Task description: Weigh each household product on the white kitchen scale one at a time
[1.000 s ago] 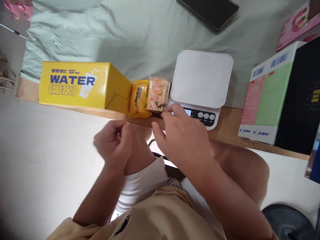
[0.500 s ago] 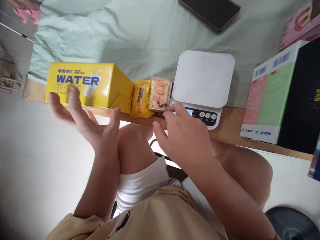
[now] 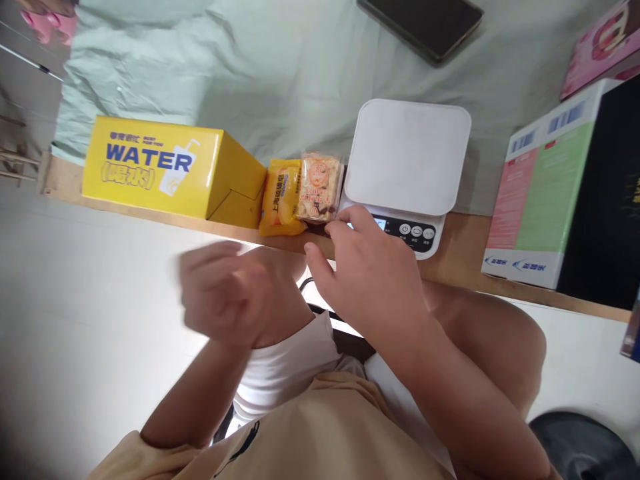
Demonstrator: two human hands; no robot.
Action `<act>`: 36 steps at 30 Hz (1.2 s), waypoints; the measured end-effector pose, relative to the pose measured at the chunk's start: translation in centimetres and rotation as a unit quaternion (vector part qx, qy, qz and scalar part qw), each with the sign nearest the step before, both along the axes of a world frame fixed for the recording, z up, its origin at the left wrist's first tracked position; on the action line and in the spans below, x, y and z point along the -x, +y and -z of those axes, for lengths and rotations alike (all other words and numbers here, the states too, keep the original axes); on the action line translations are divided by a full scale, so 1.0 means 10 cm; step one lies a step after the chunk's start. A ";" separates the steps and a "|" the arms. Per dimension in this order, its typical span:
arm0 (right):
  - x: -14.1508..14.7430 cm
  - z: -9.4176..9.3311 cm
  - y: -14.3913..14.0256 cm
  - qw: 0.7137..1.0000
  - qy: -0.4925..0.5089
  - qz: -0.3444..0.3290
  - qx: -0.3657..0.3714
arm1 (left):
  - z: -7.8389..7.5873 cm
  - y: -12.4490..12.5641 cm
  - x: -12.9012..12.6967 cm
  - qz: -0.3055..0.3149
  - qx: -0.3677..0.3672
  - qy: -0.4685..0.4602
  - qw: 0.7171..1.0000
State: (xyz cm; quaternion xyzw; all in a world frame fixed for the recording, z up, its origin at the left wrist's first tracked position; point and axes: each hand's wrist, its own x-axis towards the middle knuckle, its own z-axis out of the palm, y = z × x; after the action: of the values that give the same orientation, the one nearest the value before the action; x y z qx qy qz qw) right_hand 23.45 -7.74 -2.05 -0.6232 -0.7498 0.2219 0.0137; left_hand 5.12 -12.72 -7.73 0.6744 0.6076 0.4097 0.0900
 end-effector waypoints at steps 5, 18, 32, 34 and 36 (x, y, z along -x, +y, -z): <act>0.00 0.00 0.00 1.000 -0.001 -0.002 -0.004 | 0.04 -0.07 -0.23 0.026 0.069 0.044 0.996; 0.00 0.03 0.00 1.000 0.013 -0.004 -0.023 | 0.08 0.06 -0.24 0.014 0.181 0.079 0.980; -0.01 0.05 -0.02 0.999 0.035 0.004 -0.038 | 0.05 0.08 -0.20 0.064 0.115 0.058 0.990; -0.01 0.06 -0.01 0.999 0.045 0.003 -0.031 | 0.04 0.10 -0.21 0.067 0.113 0.048 0.990; -0.01 0.07 -0.01 0.998 0.051 0.000 -0.023 | 0.05 0.10 -0.22 0.071 0.111 0.037 0.991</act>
State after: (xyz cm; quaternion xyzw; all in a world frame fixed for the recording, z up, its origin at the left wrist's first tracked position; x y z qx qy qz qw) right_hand 23.52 -7.81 -2.71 -0.6104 -0.7531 0.2362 0.0663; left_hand 7.30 -11.72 -8.19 0.7164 0.6026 0.3073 0.1710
